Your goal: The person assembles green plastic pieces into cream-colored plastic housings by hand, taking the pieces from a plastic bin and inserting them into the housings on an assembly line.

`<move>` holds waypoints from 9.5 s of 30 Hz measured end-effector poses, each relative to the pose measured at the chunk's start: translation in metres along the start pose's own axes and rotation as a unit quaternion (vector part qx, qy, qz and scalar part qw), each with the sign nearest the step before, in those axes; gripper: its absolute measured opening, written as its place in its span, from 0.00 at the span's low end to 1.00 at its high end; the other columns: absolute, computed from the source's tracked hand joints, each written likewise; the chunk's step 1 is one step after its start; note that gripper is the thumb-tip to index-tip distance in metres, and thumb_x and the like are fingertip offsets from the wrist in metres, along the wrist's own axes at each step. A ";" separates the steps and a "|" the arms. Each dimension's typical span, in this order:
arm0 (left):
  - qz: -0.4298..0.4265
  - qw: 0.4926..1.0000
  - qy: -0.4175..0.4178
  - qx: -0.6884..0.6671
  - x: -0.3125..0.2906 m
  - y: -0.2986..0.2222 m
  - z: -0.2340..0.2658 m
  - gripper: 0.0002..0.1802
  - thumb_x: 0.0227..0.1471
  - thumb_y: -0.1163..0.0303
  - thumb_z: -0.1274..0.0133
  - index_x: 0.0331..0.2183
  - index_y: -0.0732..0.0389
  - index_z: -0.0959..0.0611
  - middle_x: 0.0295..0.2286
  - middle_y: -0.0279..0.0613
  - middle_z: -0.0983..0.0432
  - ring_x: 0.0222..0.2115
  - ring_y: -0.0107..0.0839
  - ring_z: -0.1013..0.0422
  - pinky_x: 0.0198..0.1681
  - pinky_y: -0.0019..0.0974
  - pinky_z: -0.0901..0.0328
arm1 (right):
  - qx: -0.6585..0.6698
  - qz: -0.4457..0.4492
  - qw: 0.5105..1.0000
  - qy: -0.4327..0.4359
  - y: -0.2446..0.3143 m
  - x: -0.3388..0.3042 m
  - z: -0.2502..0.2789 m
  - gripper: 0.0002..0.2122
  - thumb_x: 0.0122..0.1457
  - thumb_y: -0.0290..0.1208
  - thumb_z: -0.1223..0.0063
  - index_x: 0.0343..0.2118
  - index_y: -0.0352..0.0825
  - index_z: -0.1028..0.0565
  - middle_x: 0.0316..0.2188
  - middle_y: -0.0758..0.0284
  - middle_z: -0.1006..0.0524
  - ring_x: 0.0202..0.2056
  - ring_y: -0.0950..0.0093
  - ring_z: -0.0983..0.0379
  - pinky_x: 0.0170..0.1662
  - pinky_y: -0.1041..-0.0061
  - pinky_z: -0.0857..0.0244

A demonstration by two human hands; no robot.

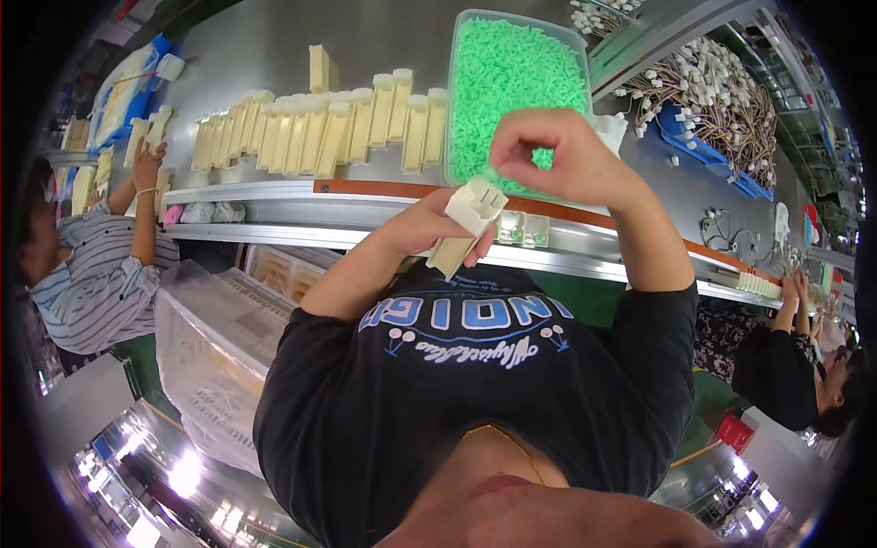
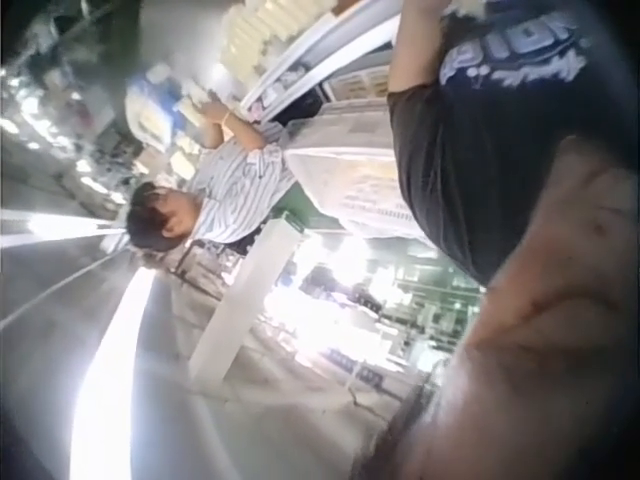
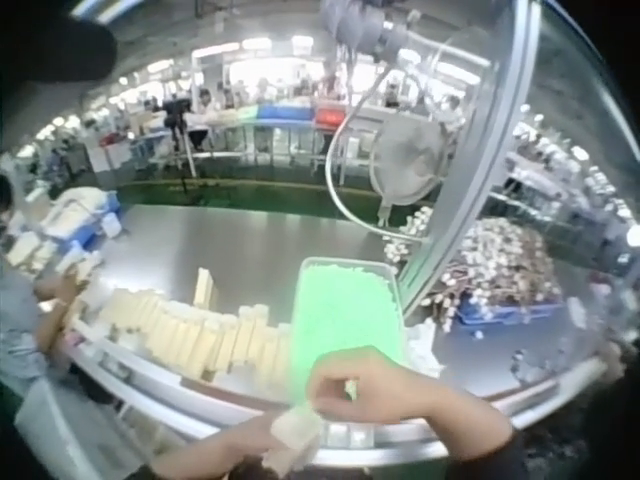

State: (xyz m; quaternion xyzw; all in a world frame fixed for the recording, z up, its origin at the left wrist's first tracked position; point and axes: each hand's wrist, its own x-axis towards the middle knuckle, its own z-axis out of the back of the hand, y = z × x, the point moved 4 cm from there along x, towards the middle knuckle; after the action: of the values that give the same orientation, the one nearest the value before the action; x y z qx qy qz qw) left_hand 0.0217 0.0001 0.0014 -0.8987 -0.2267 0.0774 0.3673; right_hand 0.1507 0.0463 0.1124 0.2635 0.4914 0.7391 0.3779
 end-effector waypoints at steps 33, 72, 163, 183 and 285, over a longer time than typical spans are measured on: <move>0.094 0.966 0.227 -0.078 0.011 0.013 -0.014 0.16 0.45 0.66 0.50 0.35 0.65 0.31 0.18 0.46 0.31 0.14 0.27 0.34 0.15 0.26 0.40 | -0.129 0.168 0.973 0.095 0.014 -0.027 -0.022 0.08 0.41 0.13 0.53 0.26 0.29 0.32 0.24 0.64 0.31 0.27 0.69 0.33 0.28 0.77 0.40; 0.208 0.638 -0.201 0.713 -0.016 0.009 0.014 0.27 0.44 0.47 0.56 0.19 0.64 0.22 0.17 0.51 0.30 0.20 0.45 0.33 0.32 0.42 0.41 | -0.056 0.028 0.942 -0.330 -0.133 -0.055 -0.025 0.12 0.44 0.13 0.58 0.33 0.32 0.30 0.33 0.65 0.33 0.33 0.76 0.35 0.36 0.82 0.41; -0.116 0.967 -0.110 0.196 0.011 -0.017 -0.012 0.19 0.45 0.77 0.53 0.42 0.64 0.36 0.27 0.40 0.33 0.22 0.28 0.32 0.25 0.30 0.37 | -0.110 0.160 0.970 -0.145 0.002 -0.033 -0.024 0.13 0.42 0.11 0.59 0.31 0.31 0.29 0.30 0.61 0.30 0.31 0.68 0.32 0.32 0.76 0.37; -0.066 0.569 -0.474 0.669 -0.048 0.023 0.010 0.28 0.42 0.65 0.48 0.43 0.66 0.40 0.38 0.52 0.40 0.37 0.41 0.39 0.41 0.36 0.42 | -0.062 0.007 0.944 -0.323 -0.136 -0.057 -0.002 0.11 0.45 0.14 0.59 0.32 0.33 0.28 0.34 0.67 0.32 0.33 0.79 0.36 0.34 0.83 0.41; 0.017 0.997 -0.040 0.062 0.016 -0.002 -0.012 0.22 0.43 0.70 0.51 0.41 0.65 0.36 0.20 0.44 0.33 0.19 0.29 0.35 0.21 0.29 0.41 | -0.156 0.015 0.982 0.104 0.021 -0.011 0.001 0.02 0.42 0.19 0.52 0.21 0.30 0.32 0.16 0.68 0.34 0.18 0.78 0.38 0.21 0.81 0.43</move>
State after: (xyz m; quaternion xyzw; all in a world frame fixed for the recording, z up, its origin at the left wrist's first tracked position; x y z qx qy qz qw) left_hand 0.0388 0.0010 0.0121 -0.8741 -0.2204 0.1337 0.4117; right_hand 0.1514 0.0326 0.1319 0.1305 0.4027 0.8355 0.3503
